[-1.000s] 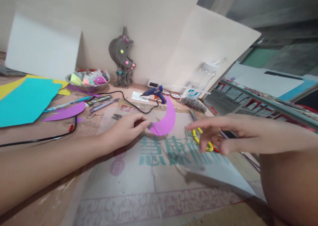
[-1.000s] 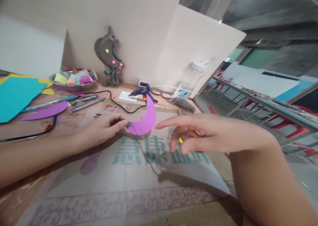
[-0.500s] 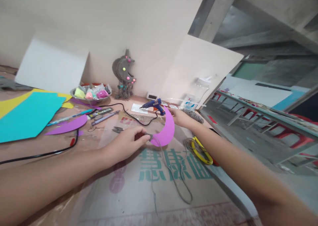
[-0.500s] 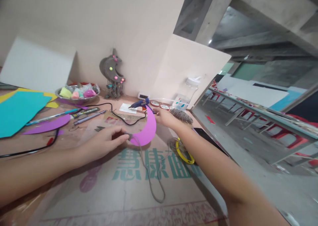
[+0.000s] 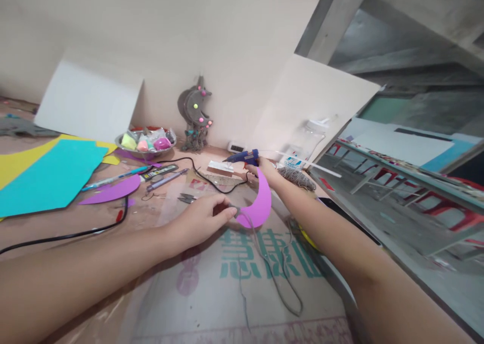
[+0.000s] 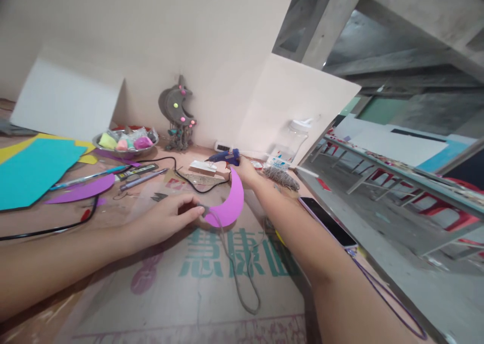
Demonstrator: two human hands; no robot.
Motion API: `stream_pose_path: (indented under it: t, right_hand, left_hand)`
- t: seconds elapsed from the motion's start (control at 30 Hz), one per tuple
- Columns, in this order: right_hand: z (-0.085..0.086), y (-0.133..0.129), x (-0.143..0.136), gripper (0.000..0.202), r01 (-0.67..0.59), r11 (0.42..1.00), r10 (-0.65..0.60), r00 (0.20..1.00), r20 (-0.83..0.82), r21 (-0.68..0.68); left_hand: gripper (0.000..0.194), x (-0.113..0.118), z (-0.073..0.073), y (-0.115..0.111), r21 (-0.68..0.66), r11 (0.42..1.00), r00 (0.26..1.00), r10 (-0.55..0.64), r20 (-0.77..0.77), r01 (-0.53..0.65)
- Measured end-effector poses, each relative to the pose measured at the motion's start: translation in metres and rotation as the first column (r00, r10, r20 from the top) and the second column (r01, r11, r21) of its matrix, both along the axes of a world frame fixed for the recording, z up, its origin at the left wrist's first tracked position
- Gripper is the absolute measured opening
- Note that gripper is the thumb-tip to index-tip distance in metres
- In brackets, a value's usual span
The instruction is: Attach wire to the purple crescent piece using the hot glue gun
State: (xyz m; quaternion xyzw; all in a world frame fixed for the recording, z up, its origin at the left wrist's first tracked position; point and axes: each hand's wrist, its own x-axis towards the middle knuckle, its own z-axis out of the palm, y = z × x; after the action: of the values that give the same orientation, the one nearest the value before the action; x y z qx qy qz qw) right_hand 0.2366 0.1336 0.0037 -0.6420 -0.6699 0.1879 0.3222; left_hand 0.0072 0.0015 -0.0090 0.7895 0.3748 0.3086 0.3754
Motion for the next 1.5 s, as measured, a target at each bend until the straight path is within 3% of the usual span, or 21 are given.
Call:
stream_pose_path:
  t: [0.17,0.43,0.6,0.73,0.87,1.1,1.5]
  right_hand:
    - [0.013,-0.017,0.012,0.017,-0.019,0.999,0.022,0.997,-0.069,0.048]
    - [0.039,-0.099,0.027,0.029,-0.097,0.988,0.123,0.963,-0.239,0.119]
    - [0.025,-0.147,0.028,0.023,-0.073,0.99,0.112,0.928,-0.356,0.121]
    - [0.007,-0.172,0.025,0.028,-0.059,0.998,0.057,0.967,-0.248,-0.002]
    - [-0.001,-0.179,0.025,0.034,0.029,0.994,-0.032,0.999,-0.027,-0.104]
    - [0.002,-0.184,0.012,0.027,-0.114,0.99,0.115,0.993,0.007,-0.082]
    - [0.003,-0.185,0.008,0.032,0.054,0.995,-0.036,0.979,0.203,-0.083]
  left_hand:
    - [0.02,0.0,-0.001,-0.001,-0.029,1.0,1.0,0.008,0.021,-0.007]
    - [0.024,0.001,-0.007,0.004,-0.081,0.994,0.991,0.078,0.105,-0.07]
    - [0.023,0.001,-0.005,0.004,-0.152,0.983,0.983,0.126,0.136,-0.105]
    - [0.021,0.0,-0.002,0.002,-0.14,0.984,0.984,0.125,0.124,-0.108]
    - [0.02,0.0,0.003,0.0,-0.107,0.988,0.99,0.117,0.082,-0.108]
    - [0.02,-0.001,0.001,0.001,-0.049,0.993,0.993,0.109,0.037,-0.108]
    - [0.02,-0.002,0.004,-0.001,-0.055,0.993,0.994,0.104,0.021,-0.103]
